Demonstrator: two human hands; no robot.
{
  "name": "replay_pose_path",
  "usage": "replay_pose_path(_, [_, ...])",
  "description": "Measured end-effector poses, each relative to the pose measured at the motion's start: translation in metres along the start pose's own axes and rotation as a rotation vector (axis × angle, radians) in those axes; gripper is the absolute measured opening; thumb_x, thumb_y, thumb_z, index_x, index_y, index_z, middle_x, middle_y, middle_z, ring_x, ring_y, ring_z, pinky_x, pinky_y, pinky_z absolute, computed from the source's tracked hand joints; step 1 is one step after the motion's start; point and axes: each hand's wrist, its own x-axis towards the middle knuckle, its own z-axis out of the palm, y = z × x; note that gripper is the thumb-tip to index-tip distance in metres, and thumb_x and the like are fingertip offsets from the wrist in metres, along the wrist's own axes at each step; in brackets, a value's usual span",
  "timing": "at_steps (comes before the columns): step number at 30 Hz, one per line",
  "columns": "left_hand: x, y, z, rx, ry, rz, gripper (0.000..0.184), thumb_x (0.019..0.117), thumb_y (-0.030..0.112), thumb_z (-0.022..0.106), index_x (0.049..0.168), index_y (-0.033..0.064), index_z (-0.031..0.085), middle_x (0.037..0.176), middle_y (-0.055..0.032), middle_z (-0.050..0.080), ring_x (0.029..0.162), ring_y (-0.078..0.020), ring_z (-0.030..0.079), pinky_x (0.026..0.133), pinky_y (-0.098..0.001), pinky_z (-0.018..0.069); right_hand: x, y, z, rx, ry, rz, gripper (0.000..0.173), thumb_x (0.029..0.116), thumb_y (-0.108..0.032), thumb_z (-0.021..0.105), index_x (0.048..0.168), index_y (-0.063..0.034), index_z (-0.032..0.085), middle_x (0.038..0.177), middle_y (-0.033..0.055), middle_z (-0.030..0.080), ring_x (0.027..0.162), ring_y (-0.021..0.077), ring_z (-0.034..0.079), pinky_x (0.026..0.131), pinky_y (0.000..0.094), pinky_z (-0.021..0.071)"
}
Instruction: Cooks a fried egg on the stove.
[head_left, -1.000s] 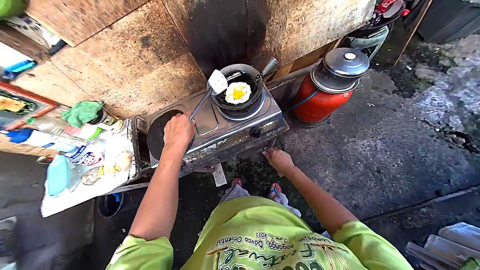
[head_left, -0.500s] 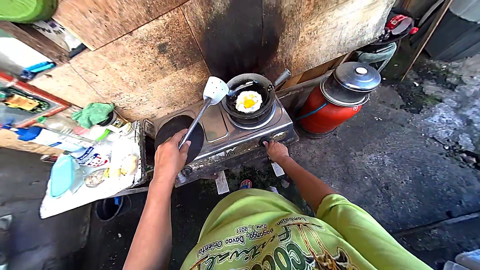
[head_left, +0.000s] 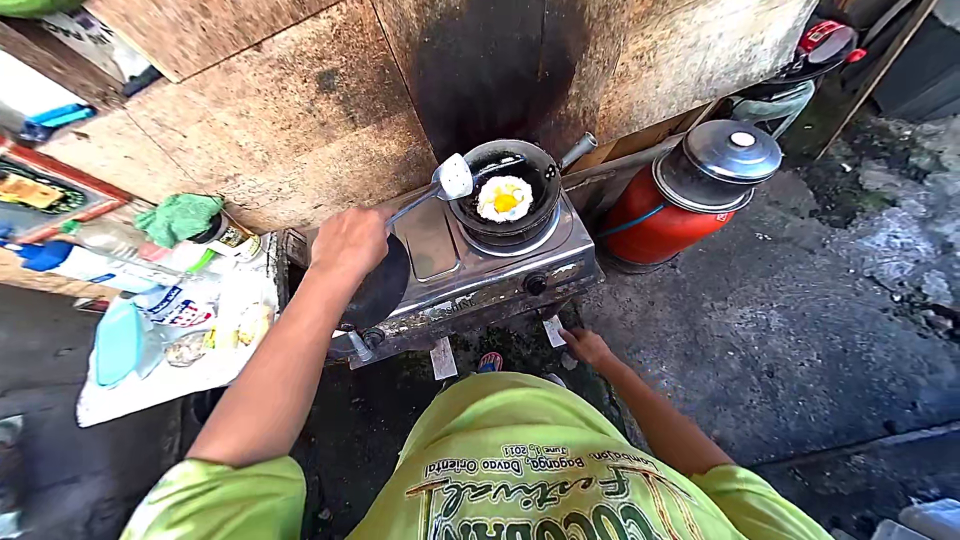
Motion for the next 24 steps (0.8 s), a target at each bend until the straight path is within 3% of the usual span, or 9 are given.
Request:
replay_pose_path(6, [0.065,0.031,-0.004,0.19,-0.069,0.023,0.036,0.0976,0.004,0.058,0.131,0.0117,0.067,0.119,-0.0268,0.069,0.111,-0.0503,0.066,0.083,-0.0692,0.0521,-0.086,0.141,0.032,-0.177,-0.099,0.301,0.051,0.1099,-0.04,0.047,0.132,0.0023,0.065,0.135,0.029,0.064,0.132,0.0456,0.057,0.111,0.0641,0.0415])
replay_pose_path(10, [0.095,0.04,0.012,0.216,-0.087,0.066,0.042,0.0999,0.003,0.053,0.139,0.0154,0.063,0.123,-0.025,0.069,0.113,-0.0488,0.066,0.087,-0.0678,0.0521,-0.15,0.22,0.071,-0.091,-0.062,0.433,0.051,0.1098,-0.037,0.046,0.131,0.0045,0.066,0.135,0.0295,0.063,0.132,0.0447,0.058,0.113,0.0614,0.0418])
replay_pose_path(12, [0.103,0.038,0.015,0.211,-0.092,0.098,0.043,0.1025,0.005,0.049,0.142,0.0174,0.061,0.123,-0.0257,0.068,0.114,-0.0493,0.065,0.088,-0.068,0.0516,-0.166,0.24,0.082,0.017,-0.145,0.537,0.052,0.1119,-0.038,0.042,0.136,0.0041,0.061,0.14,0.0287,0.06,0.135,0.0427,0.055,0.115,0.0577,0.0393])
replay_pose_path(15, [0.109,0.026,0.007,0.212,-0.101,0.135,0.038,0.1037,0.01,0.053,0.139,0.0189,0.064,0.124,-0.0262,0.068,0.115,-0.0501,0.065,0.089,-0.07,0.0504,-0.161,0.288,0.124,0.169,-0.009,0.596,0.054,0.1103,-0.043,0.045,0.128,0.0028,0.068,0.127,0.0291,0.067,0.12,0.0428,0.064,0.105,0.0592,0.0465])
replay_pose_path(17, [0.105,0.02,-0.008,0.239,-0.133,0.156,0.036,0.1001,0.009,0.058,0.134,0.0171,0.067,0.122,-0.027,0.068,0.114,-0.0511,0.065,0.087,-0.0713,0.05,-0.16,0.287,0.126,0.279,-0.013,0.593,0.055,0.1104,-0.044,0.045,0.13,0.0019,0.066,0.127,0.0282,0.067,0.118,0.0419,0.065,0.102,0.0589,0.0483])
replay_pose_path(19, [0.102,0.019,-0.022,0.259,-0.182,0.177,0.035,0.0977,0.011,0.064,0.132,0.0182,0.069,0.12,-0.0259,0.069,0.114,-0.05,0.064,0.088,-0.0713,0.0497,-0.16,0.275,0.129,0.302,0.113,0.529,0.05,0.1089,-0.041,0.048,0.124,0.0016,0.07,0.116,0.0265,0.072,0.104,0.0406,0.071,0.091,0.0589,0.0556])
replay_pose_path(21, [0.104,0.02,-0.026,0.272,-0.215,0.193,0.034,0.0979,0.016,0.066,0.131,0.022,0.07,0.121,-0.0219,0.07,0.116,-0.046,0.065,0.092,-0.0691,0.0496,-0.165,0.233,0.105,0.363,0.114,0.537,0.045,0.1108,-0.035,0.049,0.132,0.0026,0.064,0.122,0.0273,0.07,0.11,0.0408,0.069,0.097,0.059,0.0523])
replay_pose_path(24, [0.105,0.031,-0.03,0.299,-0.26,0.194,0.033,0.0986,0.019,0.066,0.132,0.0194,0.069,0.121,-0.0208,0.07,0.118,-0.0441,0.064,0.096,-0.068,0.0486,-0.161,0.203,0.079,0.424,0.191,0.524,0.043,0.1106,-0.031,0.051,0.133,0.0029,0.063,0.123,0.0282,0.068,0.11,0.0407,0.068,0.098,0.0582,0.0516])
